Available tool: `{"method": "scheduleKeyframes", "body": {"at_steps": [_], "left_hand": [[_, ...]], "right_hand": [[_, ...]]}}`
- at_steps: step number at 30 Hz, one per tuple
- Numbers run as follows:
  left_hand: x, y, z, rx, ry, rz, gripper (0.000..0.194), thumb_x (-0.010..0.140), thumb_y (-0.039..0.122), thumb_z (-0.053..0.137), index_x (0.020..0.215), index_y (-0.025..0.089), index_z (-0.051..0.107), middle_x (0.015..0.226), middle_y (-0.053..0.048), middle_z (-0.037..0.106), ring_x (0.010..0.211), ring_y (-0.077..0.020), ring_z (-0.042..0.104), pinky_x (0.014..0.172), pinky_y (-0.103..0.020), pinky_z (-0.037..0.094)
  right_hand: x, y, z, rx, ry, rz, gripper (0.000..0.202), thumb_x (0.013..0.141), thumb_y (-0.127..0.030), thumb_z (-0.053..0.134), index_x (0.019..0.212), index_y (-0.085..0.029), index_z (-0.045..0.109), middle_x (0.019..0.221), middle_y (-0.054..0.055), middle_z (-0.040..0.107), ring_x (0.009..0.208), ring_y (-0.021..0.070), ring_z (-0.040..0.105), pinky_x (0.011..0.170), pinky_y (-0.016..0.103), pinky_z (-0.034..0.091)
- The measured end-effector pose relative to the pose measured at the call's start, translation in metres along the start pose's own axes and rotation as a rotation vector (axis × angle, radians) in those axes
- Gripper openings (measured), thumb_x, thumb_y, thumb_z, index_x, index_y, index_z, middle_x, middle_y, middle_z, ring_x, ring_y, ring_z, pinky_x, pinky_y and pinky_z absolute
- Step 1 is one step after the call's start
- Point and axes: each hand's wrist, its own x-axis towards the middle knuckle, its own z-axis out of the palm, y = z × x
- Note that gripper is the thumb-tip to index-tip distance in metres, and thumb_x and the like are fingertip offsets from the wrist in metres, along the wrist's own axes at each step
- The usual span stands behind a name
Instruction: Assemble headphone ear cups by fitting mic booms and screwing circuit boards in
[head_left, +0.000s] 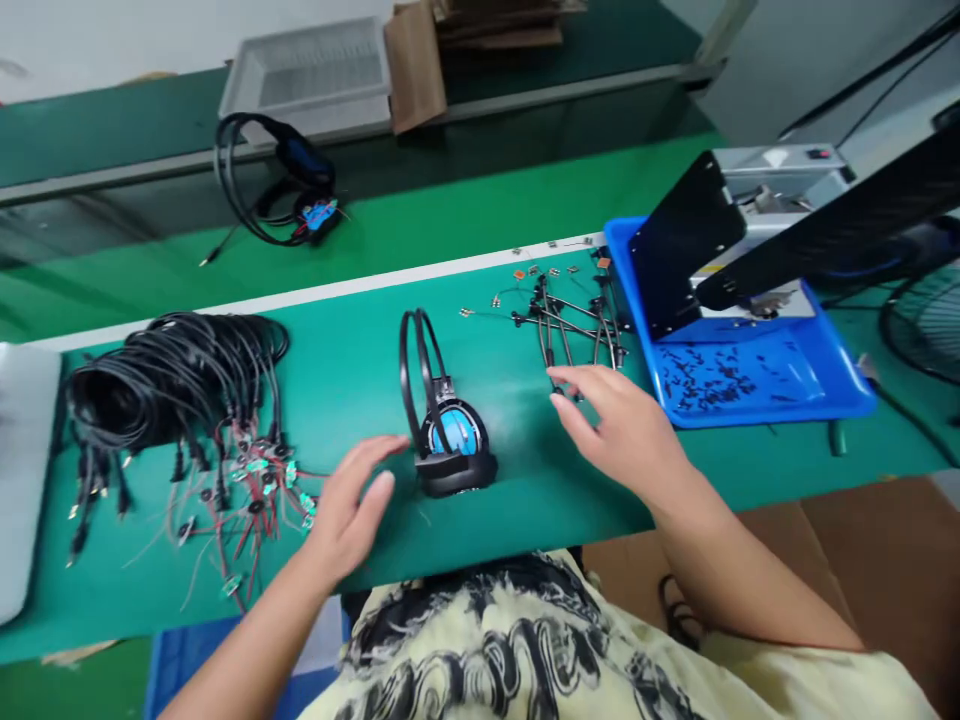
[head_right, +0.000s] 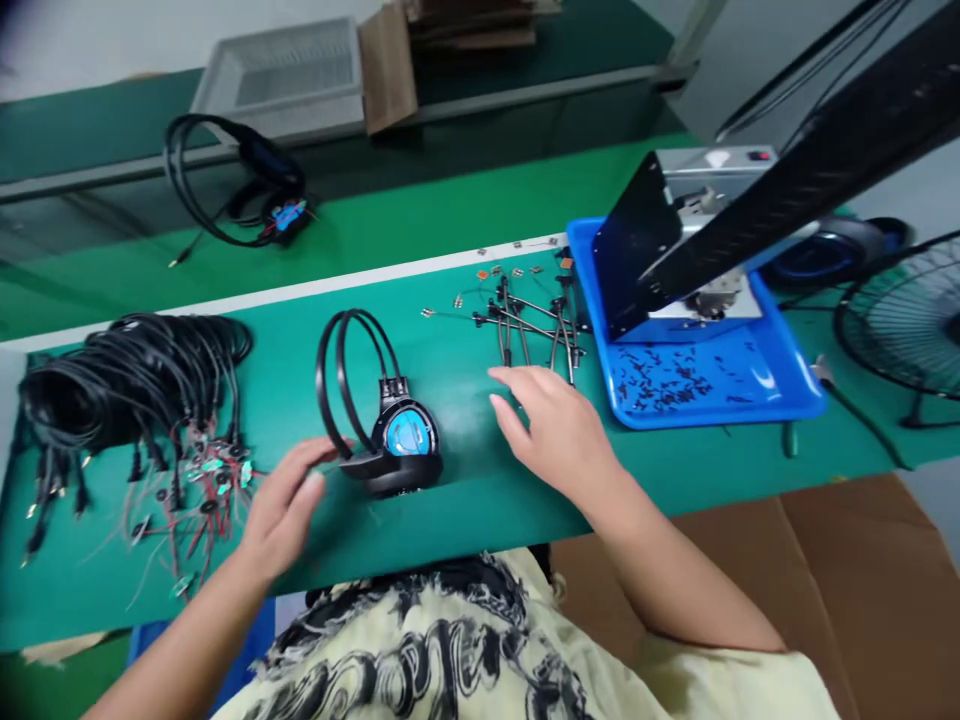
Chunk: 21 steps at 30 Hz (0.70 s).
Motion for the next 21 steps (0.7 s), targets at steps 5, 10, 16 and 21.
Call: {"method": "scheduleKeyframes", "body": {"at_steps": [5,10,16,21], "left_hand": [[0.073,-0.010,0.003,0.377,-0.338,0.423,0.034,0.096,0.017,0.044,0.127,0.024,0.057,0.126,-0.008,0.062,0.117,-0.0235,0.055,0.100,-0.041,0.047],[0.107,-0.002,0.022,0.528,-0.404,0.629,0.023,0.094,0.017,0.047,0.096,0.019,0.070,0.114,-0.010,0.067,0.114,-0.0292,0.058,0.090,-0.044,0.053],[0.070,-0.041,-0.027,0.376,-0.270,0.430,0.026,0.093,0.020,0.048,0.112,0.025,0.065,0.114,-0.006,0.069,0.111,-0.0222,0.061,0.096,-0.039,0.052],[0.035,-0.061,-0.021,0.439,-0.171,0.439,0.026,0.094,0.020,0.046,0.110,0.021,0.066,0.106,-0.008,0.072,0.097,-0.0215,0.068,0.084,-0.035,0.057]], "right_hand": [[0.000,-0.004,0.023,0.001,-0.206,-0.231,0.036,0.098,-0.036,0.041,0.126,-0.021,0.059,0.129,0.008,0.057,0.113,0.0246,0.054,0.092,0.040,0.051],[0.000,-0.012,0.045,0.154,-0.412,-0.470,0.042,0.097,-0.044,0.039,0.131,-0.026,0.056,0.147,0.006,0.042,0.127,0.0283,0.040,0.103,0.048,0.043],[-0.001,-0.009,0.048,0.199,-0.450,-0.429,0.039,0.097,-0.038,0.038,0.127,-0.024,0.058,0.147,0.005,0.043,0.127,0.0285,0.041,0.099,0.050,0.045],[-0.006,-0.015,0.052,0.210,-0.429,-0.414,0.037,0.095,-0.033,0.041,0.126,-0.023,0.059,0.145,0.007,0.045,0.124,0.0277,0.045,0.099,0.049,0.045]]}}
